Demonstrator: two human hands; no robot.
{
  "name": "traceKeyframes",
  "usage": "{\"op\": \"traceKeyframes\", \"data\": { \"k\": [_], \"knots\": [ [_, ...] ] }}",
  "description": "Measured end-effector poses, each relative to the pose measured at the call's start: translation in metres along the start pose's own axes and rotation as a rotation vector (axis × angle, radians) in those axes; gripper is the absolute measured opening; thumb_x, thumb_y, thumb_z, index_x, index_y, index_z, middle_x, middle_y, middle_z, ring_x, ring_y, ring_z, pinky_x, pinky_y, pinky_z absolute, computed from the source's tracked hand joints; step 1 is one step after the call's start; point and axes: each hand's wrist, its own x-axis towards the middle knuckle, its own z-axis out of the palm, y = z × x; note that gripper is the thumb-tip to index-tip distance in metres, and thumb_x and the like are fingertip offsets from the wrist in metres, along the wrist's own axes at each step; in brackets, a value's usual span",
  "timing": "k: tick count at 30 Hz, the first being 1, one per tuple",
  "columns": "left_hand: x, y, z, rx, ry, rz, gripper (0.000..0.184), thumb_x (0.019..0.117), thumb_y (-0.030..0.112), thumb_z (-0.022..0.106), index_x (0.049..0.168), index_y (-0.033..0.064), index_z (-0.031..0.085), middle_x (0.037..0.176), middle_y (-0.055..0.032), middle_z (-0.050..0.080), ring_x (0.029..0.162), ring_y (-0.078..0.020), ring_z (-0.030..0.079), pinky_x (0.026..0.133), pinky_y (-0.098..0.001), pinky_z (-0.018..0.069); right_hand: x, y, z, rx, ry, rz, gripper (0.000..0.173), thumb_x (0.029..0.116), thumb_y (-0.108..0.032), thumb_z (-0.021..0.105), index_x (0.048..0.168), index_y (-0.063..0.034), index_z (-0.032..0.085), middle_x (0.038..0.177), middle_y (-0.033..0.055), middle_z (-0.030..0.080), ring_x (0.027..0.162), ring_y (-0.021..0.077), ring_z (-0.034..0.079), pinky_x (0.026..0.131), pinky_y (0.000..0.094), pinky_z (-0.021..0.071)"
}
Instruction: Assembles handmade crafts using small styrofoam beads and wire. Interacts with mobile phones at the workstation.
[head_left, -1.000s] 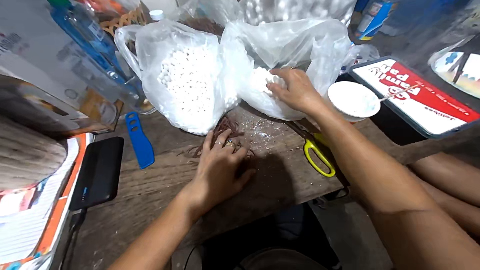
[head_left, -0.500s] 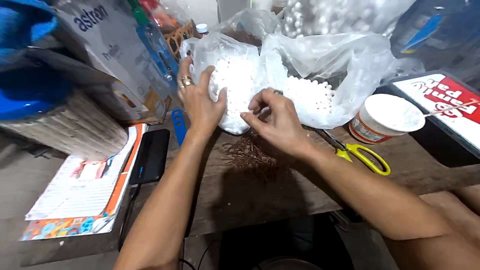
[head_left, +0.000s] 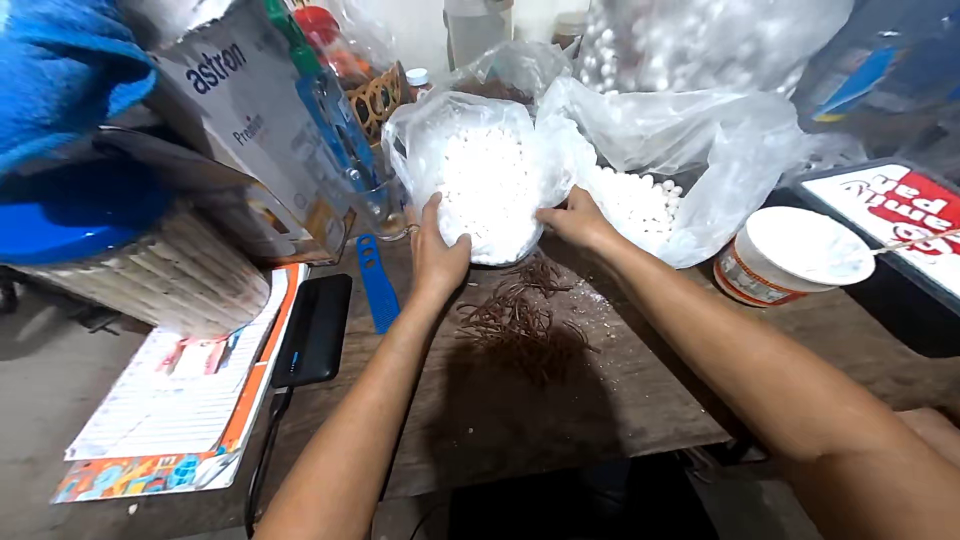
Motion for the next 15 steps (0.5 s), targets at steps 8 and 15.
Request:
{"op": "traceKeyframes", "data": {
  "k": [8, 15],
  "knots": [
    [0.000, 0.010, 0.011, 0.028, -0.005, 0.076, 0.072, 0.0961, 0.011, 0.067, 0.159, 0.0044, 0.033, 0.168, -0.0274, 0.010, 0.153, -0.0409, 0.024, 0.120, -0.0525, 0.0299, 0.025, -0.010, -0.020, -0.080, 0.063, -0.061, 0.031, 0.0991, -0.004, 0.054, 0.127, 0.0077, 0.058, 0.120, 0.0236, 0.064, 0.108, 0.0287, 0.064, 0.095, 0.0471, 0.0514],
    [-0.042, 0.011, 0.011, 0.152, 0.075, 0.566, 0.056, 0.0968, 0.016, 0.060, 0.147, -0.0060, 0.048, 0.159, -0.0279, 0.036, 0.143, -0.0440, 0.040, 0.113, -0.0608, 0.0341, -0.045, -0.024, -0.064, -0.145, 0.050, -0.311, 0.039, 0.1035, -0.012, 0.052, 0.139, 0.0045, 0.056, 0.131, 0.0202, 0.063, 0.110, 0.0186, 0.068, 0.094, 0.0336, 0.0568]
  ]
}}
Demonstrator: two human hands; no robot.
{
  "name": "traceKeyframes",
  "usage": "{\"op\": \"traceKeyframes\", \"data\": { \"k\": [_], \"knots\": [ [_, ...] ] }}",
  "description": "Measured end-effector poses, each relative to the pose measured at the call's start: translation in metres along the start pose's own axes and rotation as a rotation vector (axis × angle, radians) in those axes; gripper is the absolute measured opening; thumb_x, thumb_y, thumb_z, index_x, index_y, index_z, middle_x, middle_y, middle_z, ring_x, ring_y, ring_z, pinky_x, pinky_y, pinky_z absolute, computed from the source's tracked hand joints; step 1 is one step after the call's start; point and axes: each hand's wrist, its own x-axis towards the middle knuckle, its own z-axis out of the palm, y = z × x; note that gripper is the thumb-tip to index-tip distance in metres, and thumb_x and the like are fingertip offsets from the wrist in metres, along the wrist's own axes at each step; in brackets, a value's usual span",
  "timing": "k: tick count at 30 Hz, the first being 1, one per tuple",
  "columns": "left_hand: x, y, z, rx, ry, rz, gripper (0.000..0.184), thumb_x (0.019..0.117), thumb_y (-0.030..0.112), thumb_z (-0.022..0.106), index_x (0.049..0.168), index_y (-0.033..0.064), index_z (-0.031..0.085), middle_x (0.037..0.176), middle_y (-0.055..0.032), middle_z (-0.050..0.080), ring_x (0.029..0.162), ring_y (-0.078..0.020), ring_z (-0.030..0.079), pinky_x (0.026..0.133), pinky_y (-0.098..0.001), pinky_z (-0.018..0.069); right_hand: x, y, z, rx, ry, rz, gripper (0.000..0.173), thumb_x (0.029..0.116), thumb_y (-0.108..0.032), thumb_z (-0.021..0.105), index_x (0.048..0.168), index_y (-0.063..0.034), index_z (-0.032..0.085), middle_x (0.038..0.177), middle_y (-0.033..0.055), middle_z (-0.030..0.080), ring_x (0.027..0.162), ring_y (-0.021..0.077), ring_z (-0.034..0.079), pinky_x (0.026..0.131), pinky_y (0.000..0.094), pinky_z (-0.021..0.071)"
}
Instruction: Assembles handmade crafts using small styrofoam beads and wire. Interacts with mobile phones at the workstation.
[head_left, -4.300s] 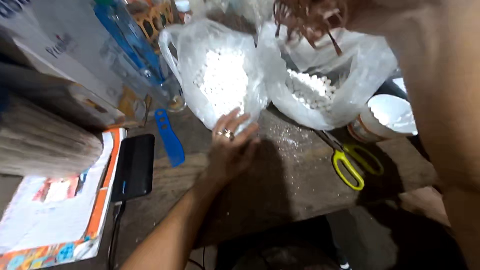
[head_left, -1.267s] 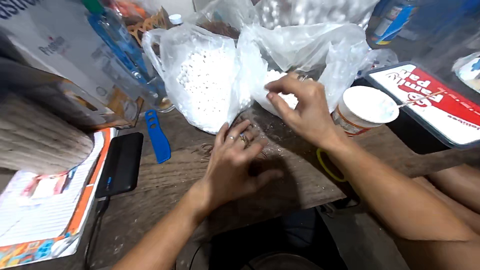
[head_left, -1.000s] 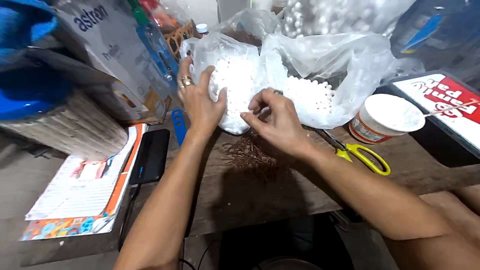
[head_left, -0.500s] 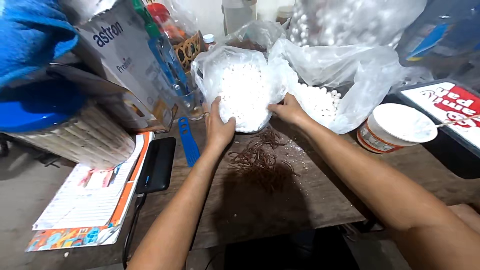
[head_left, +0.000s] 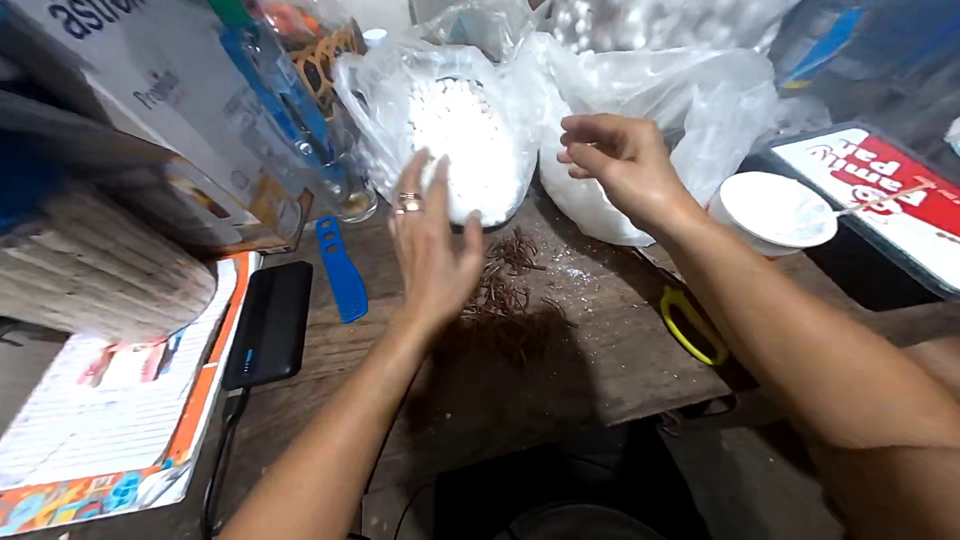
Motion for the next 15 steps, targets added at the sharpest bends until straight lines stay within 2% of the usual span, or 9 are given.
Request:
{"op": "traceKeyframes", "data": {
  "k": [2, 3, 5, 6, 7, 9, 11, 13, 15],
  "knots": [
    [-0.007, 0.009, 0.007, -0.024, -0.164, 0.231, 0.044, 0.0993, 0.020, 0.058, 0.136, -0.0052, 0.061, 0.144, -0.0252, 0.055, 0.131, -0.0402, 0.055, 0.107, -0.0566, 0.0431, -0.029, 0.001, -0.014, 0.005, -0.018, -0.051, 0.031, 0.1036, -0.011, 0.053, 0.128, 0.0052, 0.062, 0.117, 0.0146, 0.068, 0.098, 0.0129, 0.071, 0.086, 0.0301, 0.0601],
    [-0.007, 0.011, 0.014, -0.023, -0.300, 0.293, 0.044, 0.1012, 0.027, 0.056, 0.135, -0.0012, 0.063, 0.141, -0.0225, 0.059, 0.129, -0.0377, 0.058, 0.107, -0.0558, 0.0442, -0.045, 0.004, -0.022, -0.020, -0.029, -0.068, 0.027, 0.1032, -0.012, 0.054, 0.122, 0.0041, 0.065, 0.111, 0.0115, 0.070, 0.094, 0.0102, 0.071, 0.084, 0.0281, 0.0609],
    [-0.006, 0.008, 0.028, 0.041, -0.562, 0.299, 0.059, 0.1034, 0.047, 0.050, 0.145, 0.0059, 0.058, 0.148, -0.0214, 0.053, 0.140, -0.0383, 0.048, 0.114, -0.0598, 0.0350, -0.080, 0.011, -0.040, -0.168, -0.019, -0.107, 0.025, 0.1035, -0.014, 0.054, 0.117, 0.0008, 0.069, 0.106, 0.0082, 0.072, 0.091, 0.0070, 0.071, 0.083, 0.0247, 0.0598],
    [-0.005, 0.006, 0.030, 0.074, -0.654, 0.274, 0.065, 0.1028, 0.055, 0.047, 0.148, 0.0089, 0.056, 0.151, -0.0213, 0.051, 0.143, -0.0391, 0.045, 0.116, -0.0620, 0.0314, -0.098, 0.013, -0.048, -0.275, -0.004, -0.127, 0.026, 0.1045, -0.016, 0.054, 0.117, 0.0003, 0.069, 0.107, 0.0102, 0.072, 0.091, 0.0095, 0.070, 0.083, 0.0265, 0.0590],
    [-0.005, 0.004, 0.030, 0.100, -0.710, 0.253, 0.068, 0.1022, 0.060, 0.044, 0.147, 0.0101, 0.057, 0.151, -0.0204, 0.051, 0.142, -0.0392, 0.045, 0.115, -0.0629, 0.0319, -0.113, 0.016, -0.055, -0.381, 0.011, -0.140, 0.027, 0.1047, -0.017, 0.054, 0.118, 0.0005, 0.070, 0.108, 0.0125, 0.072, 0.092, 0.0139, 0.071, 0.084, 0.0309, 0.0598],
    [-0.006, -0.001, 0.024, 0.144, -0.701, 0.281, 0.068, 0.1007, 0.061, 0.045, 0.136, 0.0068, 0.065, 0.140, -0.0205, 0.060, 0.132, -0.0397, 0.055, 0.108, -0.0638, 0.0394, -0.137, 0.027, -0.060, -0.554, 0.008, -0.132, 0.028, 0.1018, -0.017, 0.056, 0.117, 0.0019, 0.071, 0.110, 0.0181, 0.072, 0.096, 0.0272, 0.072, 0.086, 0.0466, 0.0591],
    [-0.011, -0.008, 0.016, 0.174, -0.664, 0.318, 0.062, 0.0993, 0.057, 0.050, 0.124, 0.0041, 0.072, 0.128, -0.0205, 0.066, 0.121, -0.0402, 0.062, 0.100, -0.0643, 0.0440, -0.154, 0.041, -0.060, -0.664, -0.066, -0.032, 0.038, 0.1000, -0.025, 0.059, 0.125, 0.0024, 0.069, 0.125, 0.0235, 0.067, 0.111, 0.0411, 0.066, 0.092, 0.0600, 0.0527],
    [-0.015, -0.016, 0.009, 0.179, -0.659, 0.313, 0.059, 0.0996, 0.055, 0.051, 0.122, 0.0048, 0.073, 0.127, -0.0191, 0.066, 0.121, -0.0390, 0.061, 0.102, -0.0651, 0.0422, -0.165, 0.050, -0.053, -0.725, -0.064, 0.028, 0.046, 0.1003, -0.032, 0.058, 0.130, 0.0023, 0.067, 0.132, 0.0262, 0.063, 0.122, 0.0475, 0.060, 0.098, 0.0647, 0.0469],
    [-0.017, -0.017, 0.004, 0.173, -0.642, 0.283, 0.060, 0.1001, 0.055, 0.048, 0.123, 0.0059, 0.073, 0.129, -0.0180, 0.066, 0.125, -0.0381, 0.060, 0.106, -0.0660, 0.0380, -0.169, 0.055, -0.040, -0.770, 0.036, -0.017, 0.044, 0.0995, -0.032, 0.056, 0.124, 0.0021, 0.070, 0.125, 0.0271, 0.065, 0.115, 0.0487, 0.061, 0.092, 0.0635, 0.0484]
  ]
}}
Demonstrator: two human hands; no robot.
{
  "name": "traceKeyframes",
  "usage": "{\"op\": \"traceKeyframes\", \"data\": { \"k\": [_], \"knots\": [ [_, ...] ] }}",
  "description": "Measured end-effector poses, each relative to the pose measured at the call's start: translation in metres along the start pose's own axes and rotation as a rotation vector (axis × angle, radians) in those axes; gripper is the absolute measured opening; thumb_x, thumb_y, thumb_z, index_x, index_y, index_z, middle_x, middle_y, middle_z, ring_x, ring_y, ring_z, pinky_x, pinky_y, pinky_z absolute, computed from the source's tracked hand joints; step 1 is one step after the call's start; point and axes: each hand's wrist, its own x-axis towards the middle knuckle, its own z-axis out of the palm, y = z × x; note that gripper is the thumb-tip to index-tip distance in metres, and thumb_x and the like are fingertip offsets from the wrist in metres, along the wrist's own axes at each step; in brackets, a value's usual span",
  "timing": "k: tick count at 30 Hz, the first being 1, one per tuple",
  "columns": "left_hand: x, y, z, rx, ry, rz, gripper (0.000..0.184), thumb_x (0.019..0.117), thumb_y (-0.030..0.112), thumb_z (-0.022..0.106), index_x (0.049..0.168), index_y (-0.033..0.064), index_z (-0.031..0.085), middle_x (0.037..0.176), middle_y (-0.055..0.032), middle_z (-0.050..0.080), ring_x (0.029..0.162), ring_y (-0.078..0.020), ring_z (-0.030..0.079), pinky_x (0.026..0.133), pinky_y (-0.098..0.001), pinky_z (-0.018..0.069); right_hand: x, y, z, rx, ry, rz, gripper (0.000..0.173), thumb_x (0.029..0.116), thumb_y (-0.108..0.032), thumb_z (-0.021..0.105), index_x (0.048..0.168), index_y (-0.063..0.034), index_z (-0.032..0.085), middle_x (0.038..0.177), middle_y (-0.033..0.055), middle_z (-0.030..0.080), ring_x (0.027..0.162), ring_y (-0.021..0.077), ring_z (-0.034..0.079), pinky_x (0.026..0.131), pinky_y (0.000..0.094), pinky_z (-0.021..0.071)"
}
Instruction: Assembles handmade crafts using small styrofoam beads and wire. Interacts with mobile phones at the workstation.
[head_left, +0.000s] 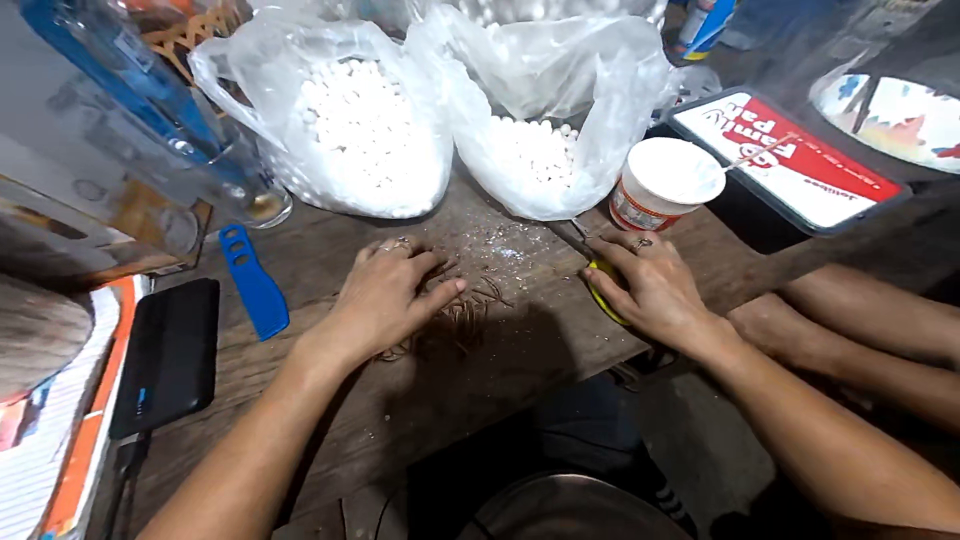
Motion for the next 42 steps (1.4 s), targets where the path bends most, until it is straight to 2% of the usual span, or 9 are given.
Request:
{"op": "traceKeyframes", "data": {
  "k": [6, 10, 12, 20, 22, 26, 30, 35, 42],
  "knots": [
    [-0.007, 0.024, -0.009, 0.039, 0.134, -0.031, 0.064, 0.0983, 0.058, 0.050, 0.128, 0.0052, 0.070, 0.143, -0.0244, 0.057, 0.141, -0.0456, 0.045, 0.114, -0.0692, 0.0275, 0.010, -0.022, 0.005, -0.072, -0.013, 0.046, 0.048, 0.1006, -0.041, 0.057, 0.117, 0.0015, 0.072, 0.112, 0.0257, 0.067, 0.105, 0.0475, 0.065, 0.073, 0.0599, 0.0530],
    [-0.011, 0.039, 0.000, 0.031, 0.128, 0.062, 0.065, 0.0952, 0.060, 0.056, 0.129, 0.0061, 0.070, 0.141, -0.0248, 0.058, 0.139, -0.0468, 0.048, 0.112, -0.0707, 0.0322, 0.012, -0.029, -0.015, -0.097, -0.070, 0.058, 0.058, 0.1017, -0.050, 0.053, 0.120, 0.0025, 0.071, 0.118, 0.0275, 0.067, 0.101, 0.0495, 0.067, 0.073, 0.0642, 0.0524],
    [-0.013, 0.040, 0.005, 0.024, 0.084, 0.088, 0.069, 0.0938, 0.063, 0.057, 0.134, 0.0080, 0.068, 0.139, -0.0241, 0.061, 0.138, -0.0471, 0.049, 0.111, -0.0730, 0.0306, 0.024, -0.036, -0.029, -0.056, 0.008, -0.023, 0.051, 0.1029, -0.042, 0.054, 0.121, 0.0034, 0.070, 0.119, 0.0270, 0.067, 0.099, 0.0479, 0.067, 0.074, 0.0637, 0.0527],
    [-0.020, 0.038, 0.012, -0.020, 0.084, 0.096, 0.051, 0.0949, 0.050, 0.064, 0.121, 0.0074, 0.073, 0.122, -0.0214, 0.069, 0.122, -0.0430, 0.063, 0.106, -0.0750, 0.0358, 0.140, -0.104, -0.013, 0.507, 0.131, -0.386, 0.027, 0.1023, -0.013, 0.057, 0.114, 0.0044, 0.073, 0.101, 0.0177, 0.073, 0.089, 0.0187, 0.072, 0.085, 0.0325, 0.0591],
    [-0.022, 0.036, 0.015, -0.037, 0.106, 0.103, 0.050, 0.0947, 0.050, 0.065, 0.121, 0.0083, 0.073, 0.121, -0.0207, 0.070, 0.120, -0.0417, 0.064, 0.105, -0.0735, 0.0375, 0.175, -0.124, 0.005, 0.525, 0.107, -0.356, 0.027, 0.1020, -0.012, 0.056, 0.112, 0.0064, 0.073, 0.101, 0.0202, 0.073, 0.090, 0.0237, 0.072, 0.086, 0.0373, 0.0571],
    [-0.023, 0.040, 0.010, -0.075, 0.073, 0.083, 0.052, 0.0960, 0.046, 0.065, 0.127, 0.0042, 0.069, 0.132, -0.0209, 0.066, 0.133, -0.0435, 0.055, 0.112, -0.0709, 0.0314, 0.233, -0.150, 0.046, 0.286, -0.089, -0.218, 0.051, 0.1038, -0.030, 0.059, 0.132, 0.0119, 0.058, 0.125, 0.0323, 0.061, 0.120, 0.0457, 0.060, 0.103, 0.0566, 0.0466],
    [-0.025, 0.040, 0.015, -0.109, 0.153, 0.139, 0.047, 0.0944, 0.040, 0.069, 0.122, 0.0024, 0.072, 0.129, -0.0221, 0.068, 0.133, -0.0462, 0.055, 0.111, -0.0721, 0.0324, 0.257, -0.159, 0.078, 0.057, -0.165, -0.190, 0.070, 0.1031, -0.051, 0.053, 0.156, -0.0063, 0.041, 0.148, 0.0350, 0.044, 0.135, 0.0534, 0.045, 0.102, 0.0650, 0.0419],
    [-0.025, 0.042, 0.021, -0.128, 0.185, 0.190, 0.037, 0.0933, 0.032, 0.071, 0.115, 0.0032, 0.074, 0.121, -0.0195, 0.071, 0.130, -0.0437, 0.058, 0.113, -0.0682, 0.0329, 0.270, -0.168, 0.084, -0.022, -0.127, -0.320, 0.046, 0.1082, -0.039, 0.046, 0.129, -0.0013, 0.062, 0.123, 0.0292, 0.060, 0.114, 0.0488, 0.060, 0.080, 0.0577, 0.0515],
    [-0.025, 0.040, 0.027, -0.110, 0.258, 0.255, 0.033, 0.0938, 0.029, 0.068, 0.114, 0.0040, 0.074, 0.116, -0.0173, 0.073, 0.128, -0.0427, 0.059, 0.112, -0.0662, 0.0352, 0.285, -0.164, 0.075, 0.038, -0.115, -0.267, 0.047, 0.1087, -0.037, 0.042, 0.120, 0.0033, 0.063, 0.112, 0.0297, 0.066, 0.105, 0.0480, 0.066, 0.083, 0.0609, 0.0494]
  ]
}}
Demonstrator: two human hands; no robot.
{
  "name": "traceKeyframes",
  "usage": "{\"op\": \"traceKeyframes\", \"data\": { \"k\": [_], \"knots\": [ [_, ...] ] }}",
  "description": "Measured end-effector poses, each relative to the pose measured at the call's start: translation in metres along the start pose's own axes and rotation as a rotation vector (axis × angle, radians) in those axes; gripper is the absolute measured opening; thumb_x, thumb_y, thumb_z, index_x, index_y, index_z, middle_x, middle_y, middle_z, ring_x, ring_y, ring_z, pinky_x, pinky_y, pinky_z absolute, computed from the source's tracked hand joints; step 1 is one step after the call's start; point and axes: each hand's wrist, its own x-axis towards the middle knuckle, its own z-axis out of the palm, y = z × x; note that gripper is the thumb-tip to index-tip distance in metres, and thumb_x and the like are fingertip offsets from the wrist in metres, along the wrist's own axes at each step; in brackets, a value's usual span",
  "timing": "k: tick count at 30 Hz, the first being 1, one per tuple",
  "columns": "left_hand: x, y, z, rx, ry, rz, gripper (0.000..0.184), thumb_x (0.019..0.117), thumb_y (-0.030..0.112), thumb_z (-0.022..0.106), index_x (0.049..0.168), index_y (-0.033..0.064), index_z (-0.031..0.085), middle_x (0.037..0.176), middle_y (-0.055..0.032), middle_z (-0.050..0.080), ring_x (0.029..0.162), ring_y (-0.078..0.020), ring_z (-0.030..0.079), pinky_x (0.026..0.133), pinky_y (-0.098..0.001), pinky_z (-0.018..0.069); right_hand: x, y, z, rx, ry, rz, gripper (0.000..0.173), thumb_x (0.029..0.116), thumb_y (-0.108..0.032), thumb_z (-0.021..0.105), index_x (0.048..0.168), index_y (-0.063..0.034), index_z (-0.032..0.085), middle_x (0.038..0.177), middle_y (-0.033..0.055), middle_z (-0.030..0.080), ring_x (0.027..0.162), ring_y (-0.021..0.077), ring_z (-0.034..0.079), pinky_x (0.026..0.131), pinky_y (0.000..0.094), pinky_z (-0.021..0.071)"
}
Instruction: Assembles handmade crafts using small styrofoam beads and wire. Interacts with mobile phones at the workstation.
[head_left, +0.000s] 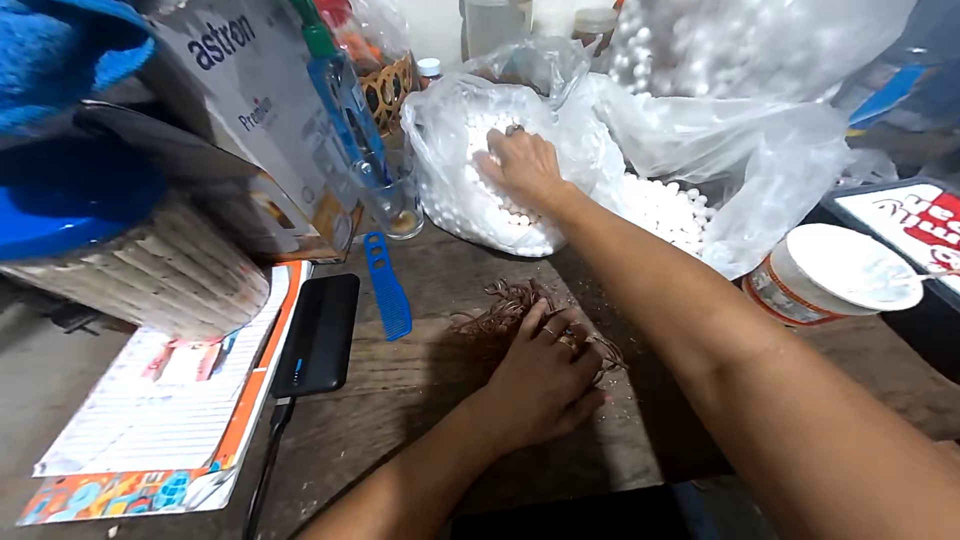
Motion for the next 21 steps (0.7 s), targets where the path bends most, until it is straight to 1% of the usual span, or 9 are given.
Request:
{"op": "traceKeyframes", "data": {
  "k": [4, 9, 11, 12, 13, 15, 18, 20, 21],
  "knots": [
    [0.001, -0.001, 0.001, 0.005, 0.019, 0.015, 0.033, 0.0933, 0.029, 0.068, 0.115, 0.0056, 0.074, 0.116, -0.0152, 0.074, 0.129, -0.0418, 0.059, 0.112, -0.0651, 0.0357, 0.011, 0.002, -0.012, 0.319, 0.089, 0.123, 0.040, 0.1078, -0.026, 0.046, 0.117, 0.0074, 0.066, 0.112, 0.0281, 0.068, 0.111, 0.0413, 0.065, 0.095, 0.0572, 0.0472],
    [0.001, -0.001, 0.002, 0.017, -0.008, -0.015, 0.034, 0.0946, 0.032, 0.067, 0.113, 0.0051, 0.074, 0.114, -0.0159, 0.074, 0.127, -0.0408, 0.061, 0.110, -0.0656, 0.0376, 0.016, 0.006, -0.021, 0.602, 0.096, 0.249, 0.033, 0.1064, -0.021, 0.049, 0.117, 0.0059, 0.066, 0.110, 0.0216, 0.067, 0.099, 0.0283, 0.064, 0.089, 0.0469, 0.0485],
    [0.000, -0.001, 0.001, 0.008, -0.031, -0.031, 0.036, 0.0956, 0.033, 0.067, 0.116, 0.0042, 0.074, 0.115, -0.0166, 0.074, 0.125, -0.0402, 0.063, 0.110, -0.0666, 0.0382, 0.006, 0.003, -0.030, 0.690, 0.099, 0.257, 0.029, 0.1068, -0.023, 0.049, 0.109, 0.0005, 0.066, 0.097, 0.0108, 0.066, 0.078, 0.0159, 0.061, 0.072, 0.0354, 0.0504],
    [0.000, -0.001, 0.001, 0.002, -0.040, -0.037, 0.037, 0.0957, 0.034, 0.067, 0.116, 0.0040, 0.074, 0.116, -0.0166, 0.074, 0.124, -0.0397, 0.063, 0.109, -0.0669, 0.0387, -0.006, 0.001, -0.035, 0.738, 0.104, 0.243, 0.026, 0.1068, -0.025, 0.049, 0.099, -0.0048, 0.064, 0.083, 0.0030, 0.062, 0.060, 0.0082, 0.053, 0.054, 0.0266, 0.0454],
    [0.000, -0.001, 0.002, -0.003, -0.047, -0.042, 0.037, 0.0959, 0.034, 0.066, 0.117, 0.0041, 0.074, 0.116, -0.0162, 0.074, 0.124, -0.0392, 0.064, 0.109, -0.0673, 0.0389, -0.023, -0.001, -0.040, 0.801, 0.093, 0.217, 0.026, 0.1069, -0.026, 0.049, 0.093, -0.0072, 0.062, 0.074, -0.0005, 0.059, 0.050, 0.0049, 0.047, 0.045, 0.0228, 0.0400],
    [-0.001, -0.002, 0.002, -0.004, -0.051, -0.038, 0.037, 0.0968, 0.034, 0.065, 0.117, 0.0044, 0.074, 0.115, -0.0153, 0.074, 0.126, -0.0383, 0.063, 0.110, -0.0672, 0.0373, -0.066, 0.001, -0.045, 0.789, 0.067, 0.091, 0.027, 0.1054, -0.024, 0.050, 0.089, -0.0064, 0.062, 0.071, -0.0021, 0.058, 0.050, 0.0029, 0.047, 0.046, 0.0219, 0.0404],
    [-0.002, -0.006, 0.000, -0.017, -0.027, 0.032, 0.034, 0.0977, 0.036, 0.063, 0.112, 0.0073, 0.076, 0.111, -0.0102, 0.075, 0.127, -0.0332, 0.062, 0.115, -0.0628, 0.0335, -0.123, 0.019, -0.019, 0.561, 0.093, -0.133, 0.029, 0.1022, -0.021, 0.053, 0.089, 0.0007, 0.067, 0.078, 0.0073, 0.063, 0.070, 0.0124, 0.059, 0.068, 0.0347, 0.0491],
    [-0.002, -0.012, 0.000, -0.048, 0.079, 0.128, 0.032, 0.0975, 0.036, 0.063, 0.104, 0.0088, 0.078, 0.102, -0.0066, 0.076, 0.118, -0.0256, 0.067, 0.115, -0.0556, 0.0370, -0.144, 0.037, 0.008, 0.380, 0.108, -0.244, 0.030, 0.1018, -0.020, 0.055, 0.091, 0.0035, 0.069, 0.080, 0.0168, 0.066, 0.076, 0.0286, 0.067, 0.069, 0.0485, 0.0528],
    [-0.002, -0.015, 0.000, -0.057, 0.162, 0.173, 0.031, 0.0970, 0.035, 0.064, 0.099, 0.0072, 0.078, 0.097, -0.0072, 0.076, 0.111, -0.0232, 0.070, 0.113, -0.0526, 0.0410, -0.148, 0.044, 0.019, 0.285, 0.120, -0.281, 0.031, 0.1015, -0.022, 0.055, 0.090, 0.0033, 0.068, 0.079, 0.0186, 0.064, 0.074, 0.0342, 0.066, 0.064, 0.0517, 0.0515]
  ]
}}
